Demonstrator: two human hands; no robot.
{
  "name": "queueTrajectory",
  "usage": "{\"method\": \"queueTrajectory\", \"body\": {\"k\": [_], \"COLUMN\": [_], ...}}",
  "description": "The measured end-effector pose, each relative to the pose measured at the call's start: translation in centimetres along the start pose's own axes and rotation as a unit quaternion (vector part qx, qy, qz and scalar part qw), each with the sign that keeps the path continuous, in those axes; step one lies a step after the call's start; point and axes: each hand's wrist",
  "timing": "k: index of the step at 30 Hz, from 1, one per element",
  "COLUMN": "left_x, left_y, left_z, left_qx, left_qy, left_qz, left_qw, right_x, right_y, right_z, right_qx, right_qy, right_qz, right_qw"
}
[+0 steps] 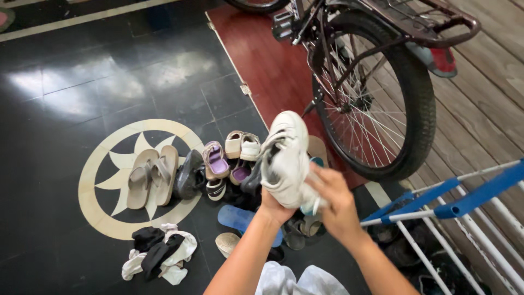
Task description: The person sits on the floor and wipes various shoes with a white cloth. They handle multiple pairs including black boots, white sneakers, and sandals, wiping the exterior surfaces and placing them on a nearby drying rack.
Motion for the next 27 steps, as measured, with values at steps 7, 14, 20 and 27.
{"method": "queueTrajectory", "body": {"k": [7, 14, 20, 27], "left_x": [-1.0, -4.4, -7.3, -8.3], "left_y": [-3.3, -6.1, -10.5, -20.4], "left_z": [-1.0, -4.4, -6.0, -3.5], "left_qx": [-0.113, -0.165, -0.174, -0.446], "left_qy": [-0.076, 0.078, 0.152, 0.040], "left_qz": [0.122, 0.000, -0.135, -0.207], "left_qw": [0.983, 0.983, 0.963, 0.870], "right_x": [-7.1, -2.5, 3.2, 6.7], "right_y": [5.2, 4.2, 1.2, 0.7], "right_z": [6.3, 5.3, 6.8, 15.2], "right_qx": [0.050, -0.029, 0.165, 0.159], "right_qy": [0.037, 0.095, 0.163, 0.198], "right_qz": [-0.046, -0.144, -0.048, -0.146], "right_qw": [0.997, 0.984, 0.972, 0.956]}}
Point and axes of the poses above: each hand's wrist, its own x-axis away from the middle knuckle, its own z-axis out of the back of the hand, y = z × x, and after that the axes turned 1 degree about z, right-handed
